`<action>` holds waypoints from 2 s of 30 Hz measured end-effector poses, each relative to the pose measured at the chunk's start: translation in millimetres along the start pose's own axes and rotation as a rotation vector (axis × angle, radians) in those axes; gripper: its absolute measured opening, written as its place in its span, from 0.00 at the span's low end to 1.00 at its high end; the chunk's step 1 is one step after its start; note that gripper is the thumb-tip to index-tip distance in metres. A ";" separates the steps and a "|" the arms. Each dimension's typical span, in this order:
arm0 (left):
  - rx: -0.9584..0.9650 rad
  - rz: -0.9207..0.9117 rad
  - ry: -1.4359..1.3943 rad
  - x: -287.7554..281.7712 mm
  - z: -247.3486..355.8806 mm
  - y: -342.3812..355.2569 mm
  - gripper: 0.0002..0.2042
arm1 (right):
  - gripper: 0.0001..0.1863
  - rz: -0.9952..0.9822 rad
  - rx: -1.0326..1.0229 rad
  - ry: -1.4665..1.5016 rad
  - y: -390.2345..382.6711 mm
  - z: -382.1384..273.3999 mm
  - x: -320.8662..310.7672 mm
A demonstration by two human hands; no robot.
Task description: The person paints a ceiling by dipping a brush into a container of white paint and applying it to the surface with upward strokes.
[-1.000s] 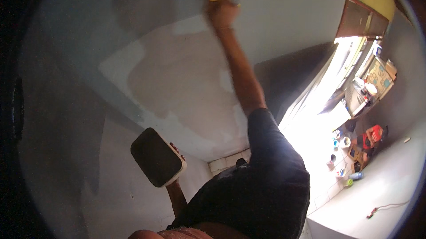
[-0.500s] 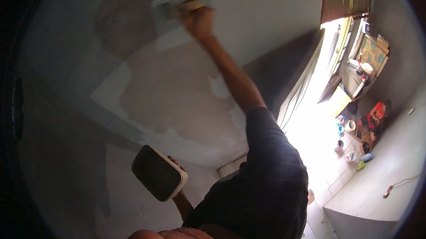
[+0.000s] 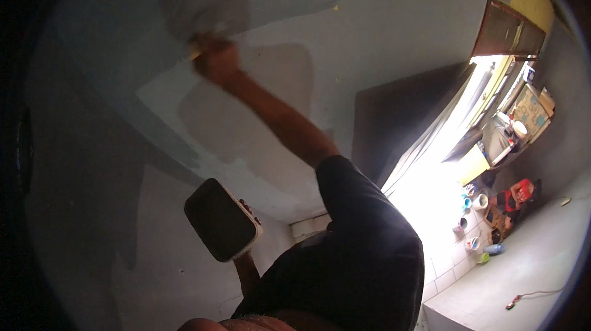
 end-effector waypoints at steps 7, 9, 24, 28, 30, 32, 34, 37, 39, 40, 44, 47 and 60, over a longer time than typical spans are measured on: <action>0.014 0.010 0.000 7.3 0.9 3.1 0.37 | 0.13 -0.213 0.068 0.267 -11.5 -42.6 45.3; 0.031 0.020 -0.013 10.9 -0.6 2.8 0.36 | 0.14 -0.146 0.196 0.191 1.5 10.3 13.8; 0.358 0.067 0.935 -27.4 23.4 9.3 0.28 | 0.09 -0.091 0.563 0.389 -0.3 19.9 -189.3; 0.363 0.054 0.131 -10.9 17.6 -4.2 0.29 | 0.09 -0.664 0.646 0.690 -55.8 -45.8 -159.4; 0.362 0.033 0.056 -6.9 11.6 -11.1 0.29 | 0.08 -0.884 0.632 0.820 -90.5 -77.5 -142.1; 0.400 0.016 0.017 0.8 13.7 -19.2 0.29 | 0.07 -0.998 0.631 0.898 -112.0 -112.2 -122.3; 0.425 -0.006 0.011 4.4 13.2 -20.9 0.30 | 0.06 -1.264 0.551 0.714 -129.1 -130.4 -105.9; 0.422 -0.054 0.078 11.1 9.8 -24.6 0.33 | 0.08 -1.340 0.404 0.596 -158.0 -128.4 -93.7; 0.433 -0.072 0.102 9.3 10.4 -26.9 0.34 | 0.09 -1.397 0.407 0.557 -167.7 -127.6 -91.7; 0.421 -0.020 0.111 4.4 10.7 -27.3 0.35 | 0.10 -1.437 0.418 0.507 -171.8 -126.3 -90.5; 0.391 0.049 0.064 9.0 8.7 -29.4 0.36 | 0.09 -1.484 0.405 0.467 -174.8 -122.7 -89.1; 0.429 -0.109 0.113 11.0 15.6 -33.1 0.36 | 0.09 -1.428 0.348 0.611 -160.6 -128.6 -90.1; 0.368 0.125 0.105 -9.2 16.8 -49.6 0.32 | 0.09 -1.130 0.041 0.822 -132.6 -126.6 -87.7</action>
Point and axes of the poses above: each hand's wrist, its own y-axis towards the middle knuckle, its own x-axis out of the palm, z = x × y, the point moved 3 cm from there along y, towards the middle knuckle, and after that the axes turned 12 degrees about x, right-handed, at the moved point
